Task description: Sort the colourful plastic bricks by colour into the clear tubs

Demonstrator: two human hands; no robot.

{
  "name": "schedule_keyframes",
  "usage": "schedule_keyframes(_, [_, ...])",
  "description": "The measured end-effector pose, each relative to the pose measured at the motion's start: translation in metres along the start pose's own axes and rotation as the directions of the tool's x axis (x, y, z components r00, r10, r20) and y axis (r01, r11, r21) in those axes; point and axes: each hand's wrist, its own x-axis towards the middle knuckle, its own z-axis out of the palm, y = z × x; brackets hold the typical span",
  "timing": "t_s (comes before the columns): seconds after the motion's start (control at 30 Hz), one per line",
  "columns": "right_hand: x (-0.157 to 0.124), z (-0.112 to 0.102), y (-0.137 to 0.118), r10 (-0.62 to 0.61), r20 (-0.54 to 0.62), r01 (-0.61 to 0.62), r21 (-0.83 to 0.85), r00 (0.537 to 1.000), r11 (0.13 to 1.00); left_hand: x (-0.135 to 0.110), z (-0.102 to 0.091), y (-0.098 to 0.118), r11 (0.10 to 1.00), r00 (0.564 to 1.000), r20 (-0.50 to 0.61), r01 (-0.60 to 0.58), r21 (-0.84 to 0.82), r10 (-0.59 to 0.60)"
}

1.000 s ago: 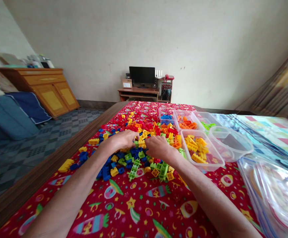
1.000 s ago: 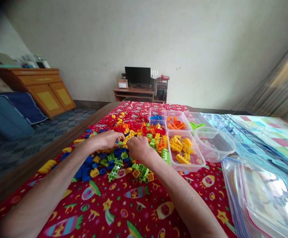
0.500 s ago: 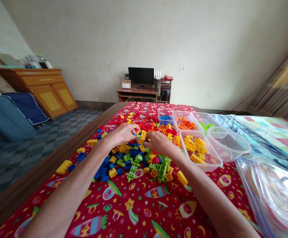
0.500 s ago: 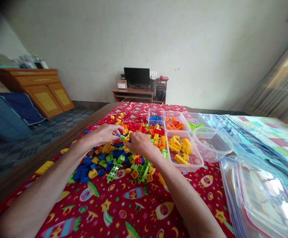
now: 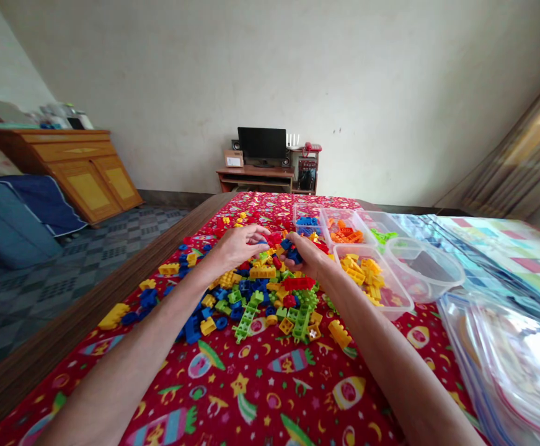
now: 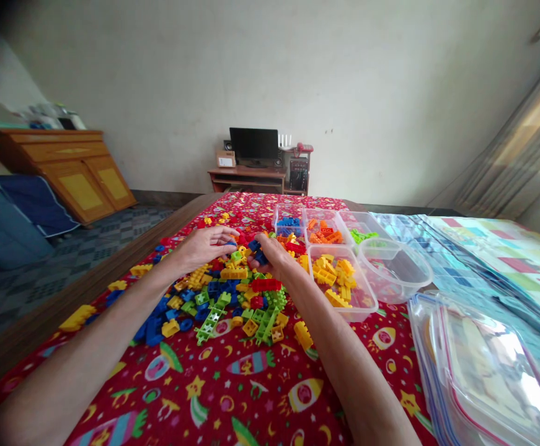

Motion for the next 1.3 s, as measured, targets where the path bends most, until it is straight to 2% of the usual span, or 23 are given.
schedule_keyframes(0.17, [0.0, 0.002, -0.004, 0.006, 0.023, -0.008, 0.123, 1.0, 0.992, -0.002, 0.001, 0.009, 0.991, 0.998, 0.033, -0.043, -0.128, 0.047])
schedule_keyframes(0.4, [0.004, -0.001, 0.0, -0.085, 0.078, 0.073, 0.15, 0.993, 0.986, -0.003, 0.004, 0.012, 0.979, 0.996, 0.047, -0.066, -0.192, 0.076])
schedule_keyframes(0.53, [0.003, 0.002, 0.006, -0.188, 0.075, 0.184, 0.049, 0.979, 0.982, -0.002, 0.011, 0.011, 0.992, 0.993, 0.081, -0.084, -0.089, 0.091])
schedule_keyframes(0.63, [0.002, 0.005, 0.008, -0.268, 0.06, 0.274, -0.121, 0.961, 0.954, -0.003, 0.013, 0.01, 0.993, 0.992, 0.073, -0.105, 0.045, 0.101])
schedule_keyframes(0.73, [0.003, 0.004, 0.006, -0.345, -0.025, 0.322, -0.305, 0.938, 0.896, -0.004, 0.011, 0.005, 0.963, 0.994, 0.023, -0.11, 0.245, 0.107])
schedule_keyframes(0.8, [0.003, 0.002, 0.004, -0.371, -0.108, 0.317, -0.337, 0.922, 0.887, -0.004, 0.009, -0.001, 0.936, 0.996, -0.005, -0.085, 0.343, 0.092])
schedule_keyframes(0.87, [0.003, 0.002, 0.002, -0.334, -0.17, 0.287, -0.252, 0.927, 0.924, -0.002, 0.008, -0.006, 0.925, 0.997, -0.01, -0.068, 0.374, 0.078])
schedule_keyframes(0.93, [0.002, 0.003, 0.001, -0.226, -0.185, 0.217, -0.068, 0.956, 0.974, 0.0, 0.009, -0.007, 0.932, 0.995, -0.027, -0.08, 0.355, 0.096])
schedule_keyframes(1.03, [0.001, 0.007, 0.001, -0.008, -0.114, 0.035, 0.23, 0.993, 0.973, 0.002, 0.011, -0.004, 0.954, 0.978, -0.099, -0.153, 0.257, 0.184])
schedule_keyframes(1.1, [0.003, 0.01, 0.002, 0.075, -0.037, -0.058, 0.344, 0.996, 0.937, 0.002, 0.015, -0.001, 0.962, 0.966, -0.101, -0.22, 0.164, 0.238])
schedule_keyframes(1.2, [0.006, 0.015, 0.005, 0.079, 0.018, -0.079, 0.423, 0.997, 0.902, 0.001, 0.021, 0.004, 0.954, 0.955, -0.015, -0.294, 0.05, 0.296])
schedule_keyframes(1.3, [0.007, 0.016, 0.006, 0.045, -0.038, -0.022, 0.465, 0.998, 0.885, -0.003, 0.025, 0.009, 0.944, 0.946, 0.043, -0.322, 0.074, 0.32])
